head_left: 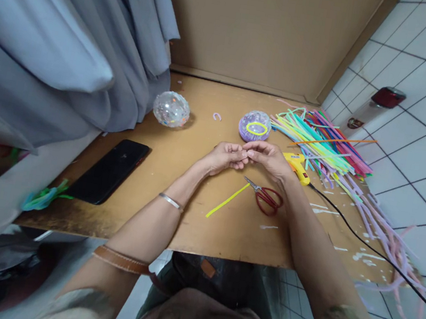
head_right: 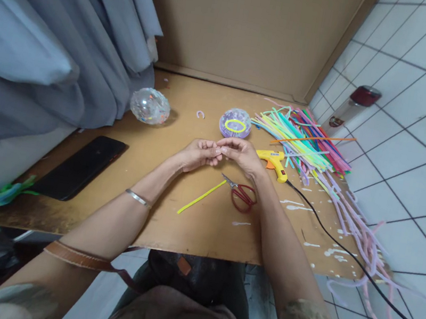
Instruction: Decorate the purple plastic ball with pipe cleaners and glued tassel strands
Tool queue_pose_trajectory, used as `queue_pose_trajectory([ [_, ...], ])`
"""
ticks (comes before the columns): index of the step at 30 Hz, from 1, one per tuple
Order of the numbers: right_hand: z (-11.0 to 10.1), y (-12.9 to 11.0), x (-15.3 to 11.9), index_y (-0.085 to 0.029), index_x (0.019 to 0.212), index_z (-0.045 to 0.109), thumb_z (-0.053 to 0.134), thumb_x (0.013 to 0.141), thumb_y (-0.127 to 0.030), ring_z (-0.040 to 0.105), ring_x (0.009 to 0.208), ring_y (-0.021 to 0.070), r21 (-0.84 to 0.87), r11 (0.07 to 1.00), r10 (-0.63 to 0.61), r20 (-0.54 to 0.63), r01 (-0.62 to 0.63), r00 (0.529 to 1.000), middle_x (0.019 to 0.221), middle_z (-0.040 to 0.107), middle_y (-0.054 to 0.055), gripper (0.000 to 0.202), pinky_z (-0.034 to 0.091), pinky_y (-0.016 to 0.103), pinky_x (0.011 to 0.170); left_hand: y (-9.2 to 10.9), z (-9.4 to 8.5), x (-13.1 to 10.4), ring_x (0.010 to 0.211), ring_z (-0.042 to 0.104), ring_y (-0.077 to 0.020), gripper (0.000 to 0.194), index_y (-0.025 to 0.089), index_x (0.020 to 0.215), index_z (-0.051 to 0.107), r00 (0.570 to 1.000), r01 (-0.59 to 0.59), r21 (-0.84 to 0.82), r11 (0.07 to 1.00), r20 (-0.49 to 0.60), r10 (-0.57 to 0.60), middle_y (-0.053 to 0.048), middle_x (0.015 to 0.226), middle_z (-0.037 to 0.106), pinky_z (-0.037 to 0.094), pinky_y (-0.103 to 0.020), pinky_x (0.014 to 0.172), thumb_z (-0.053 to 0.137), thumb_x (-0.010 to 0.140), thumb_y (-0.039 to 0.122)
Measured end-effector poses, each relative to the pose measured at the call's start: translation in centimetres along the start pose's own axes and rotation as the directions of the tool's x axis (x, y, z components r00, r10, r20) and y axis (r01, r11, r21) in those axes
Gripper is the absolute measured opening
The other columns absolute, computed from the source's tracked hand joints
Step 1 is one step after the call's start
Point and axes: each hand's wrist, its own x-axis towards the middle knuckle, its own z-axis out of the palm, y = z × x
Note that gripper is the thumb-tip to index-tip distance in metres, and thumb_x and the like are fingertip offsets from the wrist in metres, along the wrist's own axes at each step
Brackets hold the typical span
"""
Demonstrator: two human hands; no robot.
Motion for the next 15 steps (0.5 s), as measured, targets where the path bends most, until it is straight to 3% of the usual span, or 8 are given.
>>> queue_pose_trajectory([
  [10,0.06,0.26,-0.07,-0.018,0.069,0.070,0.095,0.054,-0.048,0.052,0.061,0.0087,0.022,1.000,-0.017,0.010,0.017,1.000,0.063,0.064,-0.002,0.042,0.041,0.023,0.061,0.29,-0.25,-0.05,0.056,0.061,-0.0063,0.036,0.012,0.075,0.071,0.997,0.053,-0.040,0.998,0.061,-0.050,-0.003,0.069,0.071,0.048,-0.018,0.057,0.094,0.062,0.036],
  [15,-0.05,0.73,0.06,-0.018,0.072,0.069,0.096,0.053,-0.048,0.053,0.061,0.0086,0.180,0.983,0.023,-0.023,-0.019,0.999,0.066,0.065,-0.003,0.045,0.043,0.023,0.061,0.76,0.00,0.01,0.058,0.063,-0.0070,0.032,0.012,0.079,0.071,0.999,0.028,-0.110,0.994,-0.014,-0.030,-0.004,0.074,0.073,0.051,-0.018,0.060,0.089,0.070,0.037],
])
